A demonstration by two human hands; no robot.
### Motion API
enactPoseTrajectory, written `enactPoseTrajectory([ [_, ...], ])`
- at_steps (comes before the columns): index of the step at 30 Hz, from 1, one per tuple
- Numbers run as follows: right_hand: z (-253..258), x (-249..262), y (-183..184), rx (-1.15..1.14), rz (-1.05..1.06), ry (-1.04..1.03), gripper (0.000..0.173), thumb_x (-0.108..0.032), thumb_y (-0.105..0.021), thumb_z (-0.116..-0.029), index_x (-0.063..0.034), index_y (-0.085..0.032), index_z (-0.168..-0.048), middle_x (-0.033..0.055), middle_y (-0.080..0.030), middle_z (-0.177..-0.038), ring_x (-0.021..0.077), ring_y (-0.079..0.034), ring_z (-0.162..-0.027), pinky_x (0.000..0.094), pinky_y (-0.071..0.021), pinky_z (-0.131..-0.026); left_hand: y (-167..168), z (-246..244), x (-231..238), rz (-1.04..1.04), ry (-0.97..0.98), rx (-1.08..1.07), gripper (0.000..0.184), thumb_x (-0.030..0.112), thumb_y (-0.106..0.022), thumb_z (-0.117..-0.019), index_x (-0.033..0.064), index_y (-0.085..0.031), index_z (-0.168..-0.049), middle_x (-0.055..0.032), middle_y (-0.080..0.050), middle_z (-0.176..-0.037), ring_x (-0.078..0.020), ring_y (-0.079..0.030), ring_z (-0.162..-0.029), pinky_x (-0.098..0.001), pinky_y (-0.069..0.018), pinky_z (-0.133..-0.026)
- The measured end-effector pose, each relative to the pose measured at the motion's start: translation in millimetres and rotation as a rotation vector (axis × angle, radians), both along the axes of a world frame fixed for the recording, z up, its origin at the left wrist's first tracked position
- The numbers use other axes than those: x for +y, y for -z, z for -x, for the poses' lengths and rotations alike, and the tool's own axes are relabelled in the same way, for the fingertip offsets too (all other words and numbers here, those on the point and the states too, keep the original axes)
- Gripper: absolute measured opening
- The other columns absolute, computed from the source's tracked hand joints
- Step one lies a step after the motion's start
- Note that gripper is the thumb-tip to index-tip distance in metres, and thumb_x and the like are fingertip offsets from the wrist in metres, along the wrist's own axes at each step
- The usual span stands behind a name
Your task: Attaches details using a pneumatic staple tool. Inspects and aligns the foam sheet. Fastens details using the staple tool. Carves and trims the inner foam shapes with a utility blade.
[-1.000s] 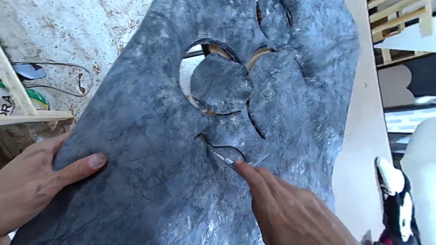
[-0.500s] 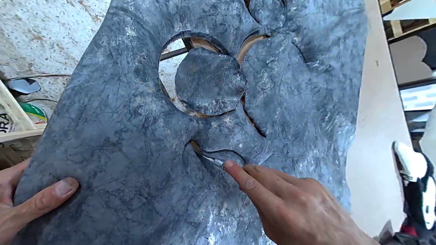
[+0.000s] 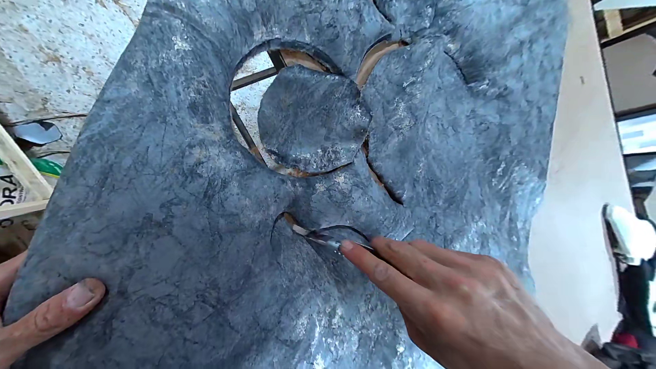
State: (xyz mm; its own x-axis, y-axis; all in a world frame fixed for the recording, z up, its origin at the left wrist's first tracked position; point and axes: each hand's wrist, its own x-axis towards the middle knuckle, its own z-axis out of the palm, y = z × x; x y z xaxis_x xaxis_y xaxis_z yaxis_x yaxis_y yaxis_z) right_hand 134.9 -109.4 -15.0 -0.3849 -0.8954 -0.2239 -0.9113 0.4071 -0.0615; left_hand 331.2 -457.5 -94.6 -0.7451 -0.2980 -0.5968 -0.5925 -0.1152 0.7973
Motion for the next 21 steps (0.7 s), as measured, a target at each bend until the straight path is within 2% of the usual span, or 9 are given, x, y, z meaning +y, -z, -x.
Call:
enactPoseTrajectory([
  [4, 6.0, 3.8, -13.0, -0.019, -0.056, -0.002, 0.046, -0.004, -0.047, -0.0997, -0.0226, -0.063, -0.139, 0.0108, -0.070, -0.097, 0.0260, -0.063, -0.066, 0.0376, -0.0440, -0.047, 0.4, -0.3, -1.7, -0.025, -0.004, 0.005, 0.032, 0.010, -0.066, -0.0856, 0.0076, -0.057, -0.117, 0.0125, -0.073, -0.093, 0.0016, -0.071, -0.090, -0.0185, -0.0595, -0.084],
  [8, 10.6, 4.3, -2.2, 0.002, -0.014, -0.037, 0.050, -0.005, -0.046, -0.0946, -0.0228, -0.065, -0.137, 0.0072, -0.066, -0.091, 0.0234, -0.059, -0.061, 0.0355, -0.0390, -0.042, 6.7, -6.3, -4.8, -0.025, 0.014, 0.008, 0.035, 0.018, -0.071, -0.0859, 0.0077, -0.059, -0.117, 0.0102, -0.073, -0.094, -0.0008, -0.072, -0.091, -0.0209, -0.0601, -0.085],
  [11, 15.9, 11.7, -9.8, -0.022, -0.030, -0.033, 0.047, -0.006, -0.047, -0.0980, -0.0239, -0.064, -0.138, 0.0092, -0.070, -0.096, 0.0251, -0.064, -0.066, 0.0378, -0.0448, -0.046, 9.0, -10.1, -7.3, -0.028, 0.022, 0.023, 0.033, 0.015, -0.067, -0.0886, 0.0054, -0.059, -0.119, 0.0083, -0.074, -0.097, -0.0024, -0.072, -0.092, -0.0226, -0.0606, -0.086],
  [13, 16.5, 13.3, -7.7, -0.009, -0.027, -0.038, 0.047, -0.006, -0.046, -0.0968, -0.0236, -0.066, -0.136, 0.0083, -0.070, -0.095, 0.0243, -0.063, -0.064, 0.0370, -0.0436, -0.045, -2.2, -1.1, 0.8, 0.000, 0.007, -0.022, 0.029, 0.007, -0.061, -0.0889, 0.0018, -0.058, -0.117, 0.0076, -0.073, -0.093, 0.0000, -0.072, -0.089, -0.0194, -0.0600, -0.084],
  [15, 14.9, 13.6, -2.7, 0.007, -0.008, -0.038, 0.048, -0.006, -0.046, -0.0952, -0.0234, -0.067, -0.135, 0.0069, -0.068, -0.092, 0.0230, -0.061, -0.063, 0.0361, -0.0407, -0.043, -36.4, 31.9, 29.0, 0.089, -0.078, -0.146, 0.023, -0.014, -0.049, -0.0850, -0.0087, -0.053, -0.108, 0.0029, -0.063, -0.081, 0.0045, -0.066, -0.078, -0.0106, -0.0548, -0.074],
  [16, 15.8, 15.3, -3.7, 0.008, -0.011, -0.037, 0.048, -0.007, -0.046, -0.0956, -0.0239, -0.067, -0.135, 0.0067, -0.069, -0.094, 0.0230, -0.063, -0.064, 0.0364, -0.0428, -0.044, -50.5, 47.1, 41.0, 0.125, -0.121, -0.199, 0.024, -0.022, -0.044, -0.0812, -0.0130, -0.050, -0.103, -0.0009, -0.056, -0.076, 0.0043, -0.061, -0.072, -0.0085, -0.0512, -0.070],
  [17, 17.1, 17.6, -6.9, 0.006, -0.019, -0.036, 0.048, -0.007, -0.045, -0.0964, -0.0241, -0.066, -0.136, 0.0073, -0.070, -0.097, 0.0235, -0.063, -0.065, 0.0370, -0.0438, -0.045, -55.8, 52.9, 45.9, 0.147, -0.142, -0.221, 0.025, -0.024, -0.042, -0.0784, -0.0127, -0.050, -0.100, -0.0012, -0.055, -0.072, 0.0049, -0.060, -0.068, -0.0074, -0.0502, -0.067],
  [19, 18.6, 19.7, -11.3, 0.015, -0.033, -0.032, 0.047, -0.007, -0.046, -0.0967, -0.0242, -0.066, -0.136, 0.0076, -0.071, -0.096, 0.0241, -0.062, -0.064, 0.0374, -0.0435, -0.045, -46.7, 42.1, 36.5, 0.113, -0.108, -0.162, 0.025, -0.019, -0.045, -0.0805, -0.0089, -0.053, -0.102, 0.0022, -0.060, -0.075, 0.0053, -0.063, -0.072, -0.0093, -0.0529, -0.071],
  [21, 16.2, 17.1, -6.6, 0.021, -0.021, -0.029, 0.048, -0.006, -0.047, -0.0943, -0.0239, -0.068, -0.133, 0.0064, -0.068, -0.091, 0.0231, -0.059, -0.061, 0.0368, -0.0405, -0.043, -21.5, 16.4, 14.2, 0.054, -0.005, -0.063, 0.024, -0.004, -0.052, -0.0878, -0.0055, -0.055, -0.112, 0.0068, -0.068, -0.087, 0.0050, -0.068, -0.084, -0.0135, -0.0568, -0.082],
])
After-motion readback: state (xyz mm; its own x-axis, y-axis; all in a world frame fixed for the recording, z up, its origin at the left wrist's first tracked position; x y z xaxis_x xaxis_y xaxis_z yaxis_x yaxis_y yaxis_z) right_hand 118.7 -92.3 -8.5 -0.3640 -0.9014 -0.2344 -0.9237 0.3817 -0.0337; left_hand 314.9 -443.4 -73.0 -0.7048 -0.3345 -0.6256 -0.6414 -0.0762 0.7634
